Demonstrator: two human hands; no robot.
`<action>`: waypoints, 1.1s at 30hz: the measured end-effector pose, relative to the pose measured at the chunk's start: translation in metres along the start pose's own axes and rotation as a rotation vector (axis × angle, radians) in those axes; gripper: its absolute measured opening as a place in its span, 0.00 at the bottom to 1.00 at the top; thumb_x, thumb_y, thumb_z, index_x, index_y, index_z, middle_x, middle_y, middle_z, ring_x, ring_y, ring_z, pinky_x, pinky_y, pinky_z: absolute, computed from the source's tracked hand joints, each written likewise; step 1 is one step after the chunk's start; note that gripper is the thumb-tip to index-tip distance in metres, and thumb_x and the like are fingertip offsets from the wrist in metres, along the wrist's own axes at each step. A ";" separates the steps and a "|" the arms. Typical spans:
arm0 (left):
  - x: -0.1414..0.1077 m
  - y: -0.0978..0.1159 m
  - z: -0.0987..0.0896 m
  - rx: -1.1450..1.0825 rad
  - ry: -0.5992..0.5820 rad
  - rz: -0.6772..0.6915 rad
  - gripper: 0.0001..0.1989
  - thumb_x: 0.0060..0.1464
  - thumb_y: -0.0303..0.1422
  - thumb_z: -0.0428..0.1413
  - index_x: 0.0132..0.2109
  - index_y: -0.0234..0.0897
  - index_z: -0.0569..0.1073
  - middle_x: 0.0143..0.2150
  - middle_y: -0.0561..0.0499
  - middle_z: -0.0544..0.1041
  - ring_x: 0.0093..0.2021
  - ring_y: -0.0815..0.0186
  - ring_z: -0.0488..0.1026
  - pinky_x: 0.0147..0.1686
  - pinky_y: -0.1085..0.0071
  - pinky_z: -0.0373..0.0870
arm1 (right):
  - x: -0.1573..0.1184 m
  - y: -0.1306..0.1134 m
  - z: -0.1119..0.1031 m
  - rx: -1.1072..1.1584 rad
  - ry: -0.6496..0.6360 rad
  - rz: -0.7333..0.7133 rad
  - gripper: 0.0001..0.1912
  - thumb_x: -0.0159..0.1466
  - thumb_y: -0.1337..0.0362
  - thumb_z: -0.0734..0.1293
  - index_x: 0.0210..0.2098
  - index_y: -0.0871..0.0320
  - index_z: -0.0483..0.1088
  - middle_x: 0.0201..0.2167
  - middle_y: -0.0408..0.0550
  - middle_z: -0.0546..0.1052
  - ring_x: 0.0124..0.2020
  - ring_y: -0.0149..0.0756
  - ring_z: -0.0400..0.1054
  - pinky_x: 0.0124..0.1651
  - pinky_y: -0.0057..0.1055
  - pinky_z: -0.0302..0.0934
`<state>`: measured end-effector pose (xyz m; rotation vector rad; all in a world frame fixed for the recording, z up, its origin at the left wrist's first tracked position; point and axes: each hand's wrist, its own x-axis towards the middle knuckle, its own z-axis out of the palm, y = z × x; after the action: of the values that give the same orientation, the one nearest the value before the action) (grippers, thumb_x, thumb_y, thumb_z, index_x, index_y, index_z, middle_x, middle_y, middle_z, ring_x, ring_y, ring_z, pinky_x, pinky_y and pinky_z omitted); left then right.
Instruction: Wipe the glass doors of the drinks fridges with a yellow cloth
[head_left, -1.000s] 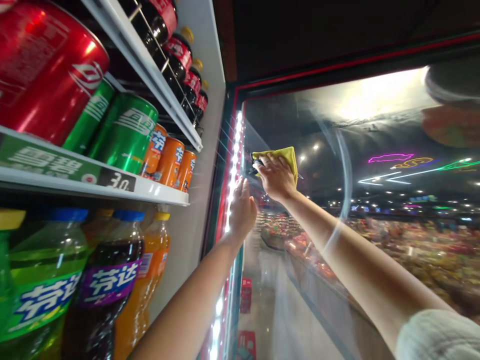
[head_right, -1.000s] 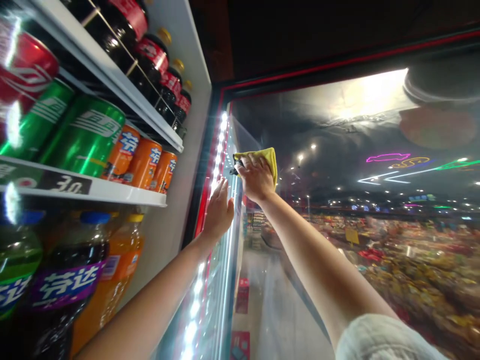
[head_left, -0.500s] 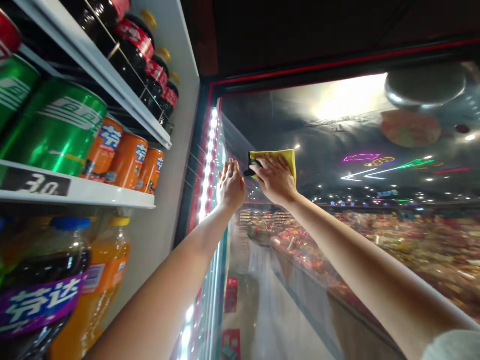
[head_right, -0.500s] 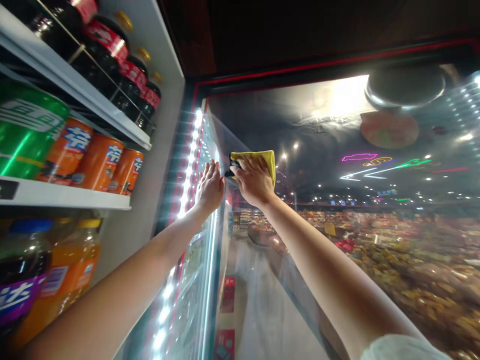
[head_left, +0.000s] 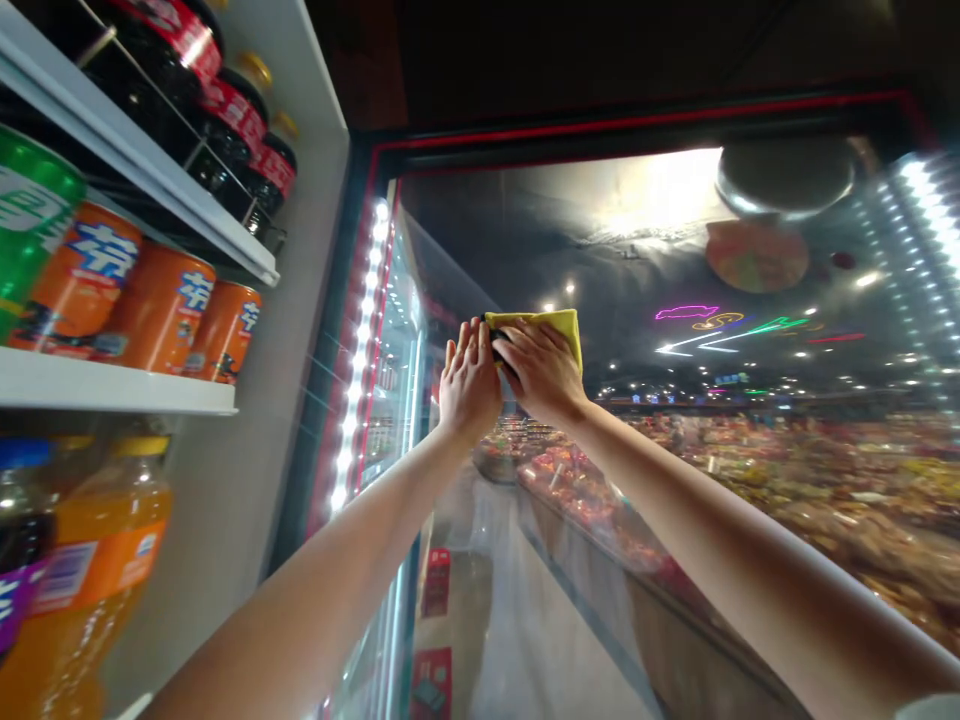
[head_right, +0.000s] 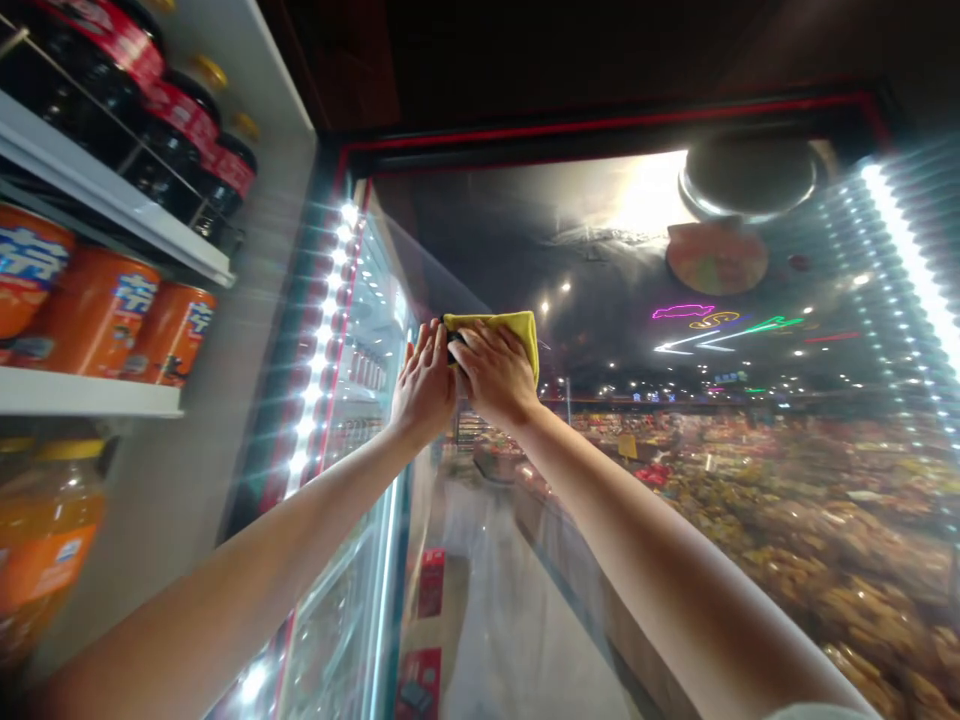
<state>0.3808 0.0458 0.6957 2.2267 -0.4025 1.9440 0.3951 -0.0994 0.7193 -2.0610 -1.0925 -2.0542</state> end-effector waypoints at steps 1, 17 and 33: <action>-0.003 0.005 0.002 0.000 -0.011 0.016 0.36 0.63 0.25 0.45 0.76 0.31 0.47 0.77 0.41 0.52 0.77 0.58 0.45 0.76 0.53 0.45 | -0.007 0.005 -0.005 0.000 -0.025 -0.040 0.21 0.73 0.60 0.57 0.63 0.50 0.69 0.67 0.47 0.71 0.71 0.45 0.57 0.73 0.48 0.49; 0.005 0.050 0.014 0.008 -0.059 0.118 0.32 0.65 0.28 0.44 0.75 0.34 0.53 0.77 0.44 0.54 0.77 0.58 0.46 0.75 0.50 0.43 | -0.047 0.059 -0.042 0.005 0.012 -0.007 0.23 0.71 0.62 0.62 0.65 0.48 0.67 0.66 0.46 0.71 0.70 0.44 0.61 0.70 0.49 0.55; 0.023 0.113 0.032 -0.008 -0.077 0.096 0.33 0.66 0.28 0.42 0.76 0.35 0.50 0.78 0.46 0.50 0.78 0.57 0.43 0.76 0.50 0.41 | -0.076 0.124 -0.073 -0.134 0.132 0.171 0.22 0.71 0.62 0.61 0.63 0.46 0.69 0.66 0.47 0.72 0.69 0.46 0.61 0.68 0.50 0.56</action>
<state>0.3800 -0.0732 0.7075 2.3234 -0.5360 1.9018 0.4014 -0.2621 0.7165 -1.9629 -0.7513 -2.1941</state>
